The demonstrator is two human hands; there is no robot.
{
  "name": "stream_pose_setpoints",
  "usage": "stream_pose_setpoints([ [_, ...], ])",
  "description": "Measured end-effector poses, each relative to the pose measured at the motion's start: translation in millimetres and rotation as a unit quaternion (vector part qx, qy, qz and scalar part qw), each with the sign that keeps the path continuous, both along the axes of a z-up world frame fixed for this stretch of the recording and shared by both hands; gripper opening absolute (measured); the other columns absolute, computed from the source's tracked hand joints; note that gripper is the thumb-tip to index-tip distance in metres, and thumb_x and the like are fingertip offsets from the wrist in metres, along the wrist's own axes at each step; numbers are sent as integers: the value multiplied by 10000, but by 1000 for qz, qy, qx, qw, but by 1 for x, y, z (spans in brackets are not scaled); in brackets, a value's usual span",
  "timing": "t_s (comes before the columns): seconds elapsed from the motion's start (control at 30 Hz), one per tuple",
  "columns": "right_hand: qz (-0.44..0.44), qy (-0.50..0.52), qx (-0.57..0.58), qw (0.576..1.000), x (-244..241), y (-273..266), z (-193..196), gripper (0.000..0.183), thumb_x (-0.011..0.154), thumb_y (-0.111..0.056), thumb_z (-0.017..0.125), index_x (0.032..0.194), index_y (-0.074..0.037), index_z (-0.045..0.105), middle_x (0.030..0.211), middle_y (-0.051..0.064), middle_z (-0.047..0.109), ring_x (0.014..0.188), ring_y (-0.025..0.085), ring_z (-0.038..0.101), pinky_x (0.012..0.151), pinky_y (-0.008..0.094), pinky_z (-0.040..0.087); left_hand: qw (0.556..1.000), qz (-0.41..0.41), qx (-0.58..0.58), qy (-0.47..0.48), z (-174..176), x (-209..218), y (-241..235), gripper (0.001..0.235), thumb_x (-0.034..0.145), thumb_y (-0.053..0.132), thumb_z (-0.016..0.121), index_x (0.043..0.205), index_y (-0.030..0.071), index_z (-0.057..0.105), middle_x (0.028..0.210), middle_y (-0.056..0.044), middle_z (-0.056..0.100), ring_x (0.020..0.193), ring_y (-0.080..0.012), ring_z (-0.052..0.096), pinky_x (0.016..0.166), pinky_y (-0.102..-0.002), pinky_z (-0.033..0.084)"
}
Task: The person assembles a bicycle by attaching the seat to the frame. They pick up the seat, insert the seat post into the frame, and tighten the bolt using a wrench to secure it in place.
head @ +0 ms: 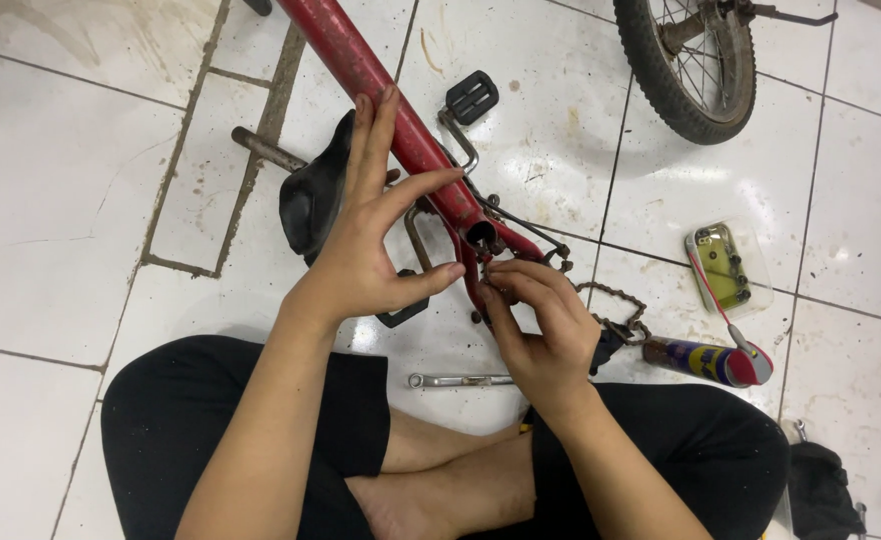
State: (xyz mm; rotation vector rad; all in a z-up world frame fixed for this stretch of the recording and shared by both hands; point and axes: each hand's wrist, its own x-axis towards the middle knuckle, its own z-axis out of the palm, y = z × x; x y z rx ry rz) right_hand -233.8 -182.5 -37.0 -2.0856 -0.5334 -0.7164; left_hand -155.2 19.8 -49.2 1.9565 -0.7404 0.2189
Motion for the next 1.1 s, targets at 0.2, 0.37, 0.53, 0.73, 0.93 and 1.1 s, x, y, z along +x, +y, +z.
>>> stream_pose_setpoints([
  [0.2, -22, -67, -55, 996, 10, 4, -16, 249, 906, 59, 809, 1084, 14, 641, 982, 166, 635, 838, 287, 640, 749, 372, 546, 1000, -5, 11, 4, 5, 0, 1, 610, 905, 342, 899, 1435, 181, 643, 1720, -109, -65, 1632, -424, -95, 1354, -707, 32],
  [0.37, -38, -114, -57, 991, 17, 7, -22, 244, 897, 45, 828, 1052, -9, 647, 949, 157, 674, 790, 267, 660, 701, 370, 542, 1000, 1, 23, 10, 4, 1, 1, 566, 910, 362, 893, 1398, 186, 668, 1713, -109, -61, 1623, -422, -88, 1345, -697, 51],
  [0.53, -50, -148, -56, 986, 20, 7, -27, 244, 872, 31, 852, 996, -15, 648, 909, 151, 685, 757, 253, 664, 650, 369, 533, 1000, 10, 17, 6, 2, 2, 0, 519, 935, 377, 856, 1384, 187, 678, 1715, -109, -44, 1625, -422, -73, 1347, -691, 62],
  [0.73, -60, -145, -67, 985, 19, 5, -32, 266, 849, 13, 887, 985, -20, 661, 908, 140, 683, 760, 252, 664, 656, 375, 544, 1000, 12, 19, -1, 2, 1, 0, 514, 937, 364, 861, 1386, 187, 684, 1714, -112, -31, 1623, -415, -68, 1346, -692, 67],
  [0.93, -66, -142, -58, 986, 18, 3, -33, 301, 848, 9, 893, 1041, 3, 662, 936, 153, 706, 791, 253, 694, 683, 361, 574, 1000, -14, -14, 15, 4, 3, 1, 360, 934, 302, 869, 1269, 215, 770, 1715, -119, -40, 1627, -412, -91, 1363, -673, 47],
  [1.1, -69, -132, -51, 988, 16, 4, -30, 323, 848, 6, 899, 1051, -3, 647, 950, 145, 707, 799, 254, 698, 719, 354, 567, 1000, -12, -23, 12, 1, 3, 1, 316, 921, 311, 890, 1207, 202, 812, 1718, -98, -38, 1627, -403, -102, 1367, -689, 57],
])
